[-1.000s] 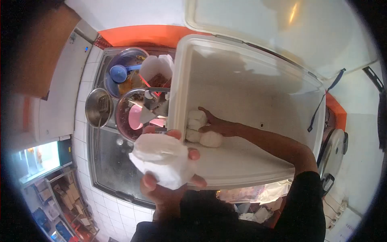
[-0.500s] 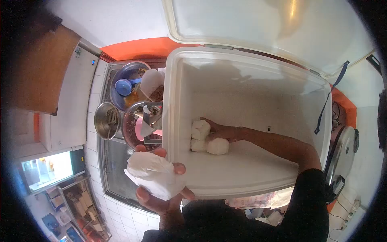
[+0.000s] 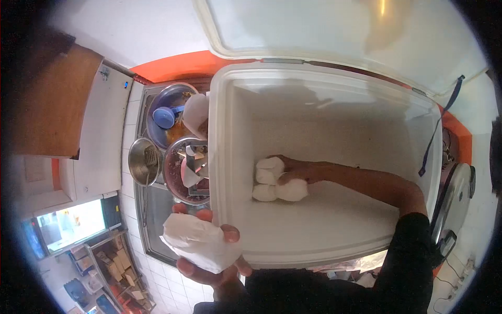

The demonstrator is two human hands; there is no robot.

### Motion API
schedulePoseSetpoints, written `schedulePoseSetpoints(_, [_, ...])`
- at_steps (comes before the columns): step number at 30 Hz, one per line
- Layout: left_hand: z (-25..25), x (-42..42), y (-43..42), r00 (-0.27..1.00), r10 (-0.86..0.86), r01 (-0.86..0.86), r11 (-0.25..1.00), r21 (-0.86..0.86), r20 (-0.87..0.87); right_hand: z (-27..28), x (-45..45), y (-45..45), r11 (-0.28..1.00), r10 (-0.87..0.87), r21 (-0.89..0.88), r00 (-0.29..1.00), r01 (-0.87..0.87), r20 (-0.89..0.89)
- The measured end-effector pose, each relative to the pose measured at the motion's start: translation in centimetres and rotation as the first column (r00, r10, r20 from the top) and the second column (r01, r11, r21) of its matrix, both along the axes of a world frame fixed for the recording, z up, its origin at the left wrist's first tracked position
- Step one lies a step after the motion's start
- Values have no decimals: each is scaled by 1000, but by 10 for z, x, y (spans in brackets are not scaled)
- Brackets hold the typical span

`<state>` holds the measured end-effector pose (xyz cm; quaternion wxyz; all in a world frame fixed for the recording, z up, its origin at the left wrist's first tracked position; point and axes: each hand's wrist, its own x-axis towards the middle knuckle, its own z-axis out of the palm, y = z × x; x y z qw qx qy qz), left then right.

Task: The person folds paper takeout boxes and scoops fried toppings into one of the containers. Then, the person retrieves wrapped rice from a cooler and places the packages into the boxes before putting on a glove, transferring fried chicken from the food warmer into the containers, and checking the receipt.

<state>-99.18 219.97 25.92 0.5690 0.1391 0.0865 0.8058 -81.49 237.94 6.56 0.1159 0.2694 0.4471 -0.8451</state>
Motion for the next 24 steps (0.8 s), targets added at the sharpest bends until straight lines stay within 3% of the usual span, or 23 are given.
schedulePoseSetpoints(4, [0, 3, 3, 999, 16, -17, 1000, 15, 44, -3, 10, 14, 989, 47, -137, 998, -52, -41])
schedulePoseSetpoints(5, [1, 2, 5, 999, -11, 9, 999, 38, 51, -30, 15, 13, 983, 181, 58, 970, -174, -160])
schedulePoseSetpoints(7, [1, 0, 5, 997, -45, 42, 997, 59, 55, -24, 10, 9, 930, 323, 262, 913, -257, -250])
schedulePoseSetpoints(9, [1, 0, 3, 995, -53, 47, 996, 72, 83, -6, -2, 7, 973, 182, -150, 983, -177, 15])
schedulePoseSetpoints(13, [1, -2, 3, 993, -85, 77, 992, 105, 81, 15, -12, 5, 975, 185, -125, 983, -185, -14])
schedulePoseSetpoints(16, [5, 4, 6, 992, -78, 71, 994, 80, 99, 3, -6, -9, 993, 46, -108, 998, -40, 48])
schedulePoseSetpoints(19, [7, 9, 13, 984, 92, -103, 993, 64, 152, -23, 8, -5, 991, 64, -124, 996, -57, 58])
schedulePoseSetpoints(21, [-8, -4, 13, 978, -137, 103, 974, 202, 159, -21, 13, 6, 982, 103, -167, 989, -85, 103])
schedulePoseSetpoints(23, [5, 4, 3, 994, 4, -5, 1000, 4, 113, -13, 18, 16, 969, 144, -222, 978, -108, 150])
schedulePoseSetpoints(24, [3, 1, 3, 993, 7, -7, 1000, -3, 115, -10, 23, 18, 963, 151, -247, 973, -105, 176])
